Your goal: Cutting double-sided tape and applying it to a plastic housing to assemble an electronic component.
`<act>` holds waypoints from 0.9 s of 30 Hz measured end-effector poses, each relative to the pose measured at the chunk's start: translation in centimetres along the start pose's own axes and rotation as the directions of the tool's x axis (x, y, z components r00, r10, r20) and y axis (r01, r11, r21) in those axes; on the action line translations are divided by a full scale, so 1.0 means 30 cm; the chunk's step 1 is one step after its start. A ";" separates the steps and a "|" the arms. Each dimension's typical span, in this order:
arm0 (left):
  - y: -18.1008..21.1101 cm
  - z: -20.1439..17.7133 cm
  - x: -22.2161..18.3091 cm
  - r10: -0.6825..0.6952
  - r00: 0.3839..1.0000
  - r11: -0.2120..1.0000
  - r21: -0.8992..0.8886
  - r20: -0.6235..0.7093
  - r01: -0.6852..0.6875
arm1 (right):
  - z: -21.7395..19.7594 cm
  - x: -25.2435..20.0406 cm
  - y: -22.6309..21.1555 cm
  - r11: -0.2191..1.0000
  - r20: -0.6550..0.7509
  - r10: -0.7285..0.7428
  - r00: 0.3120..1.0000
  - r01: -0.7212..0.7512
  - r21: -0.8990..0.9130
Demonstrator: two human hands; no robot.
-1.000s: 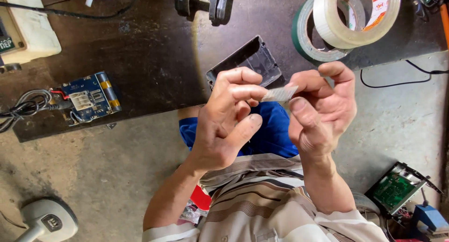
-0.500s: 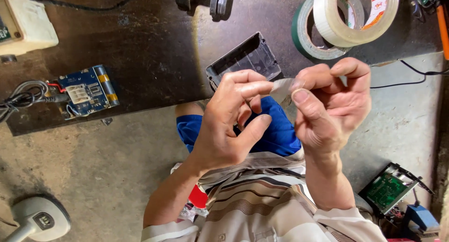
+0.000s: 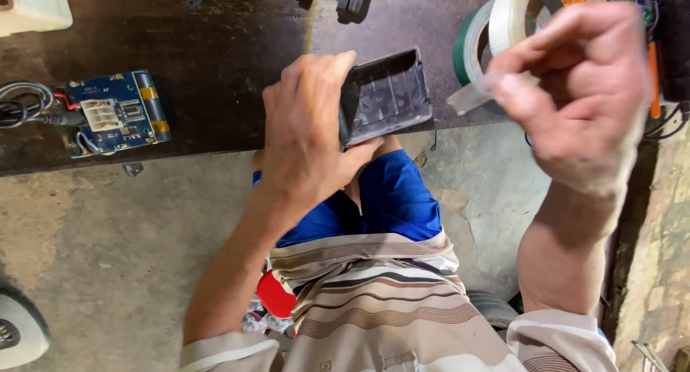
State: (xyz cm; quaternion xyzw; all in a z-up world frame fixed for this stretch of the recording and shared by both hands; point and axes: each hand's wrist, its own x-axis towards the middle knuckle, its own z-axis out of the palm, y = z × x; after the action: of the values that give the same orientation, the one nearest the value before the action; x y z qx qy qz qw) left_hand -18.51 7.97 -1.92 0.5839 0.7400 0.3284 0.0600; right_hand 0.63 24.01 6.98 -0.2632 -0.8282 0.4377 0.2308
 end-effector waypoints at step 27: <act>0.053 -0.175 0.284 0.520 0.831 0.841 0.053 0.197 -0.538 | 0.210 -0.083 0.092 0.944 -0.201 0.117 0.973 -0.046 0.327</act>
State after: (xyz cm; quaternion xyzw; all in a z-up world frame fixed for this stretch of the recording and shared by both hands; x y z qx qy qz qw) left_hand -22.31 13.64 5.56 0.7946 0.5576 0.2400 0.0004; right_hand -0.69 19.94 1.06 -0.3025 -0.7043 0.5441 0.3412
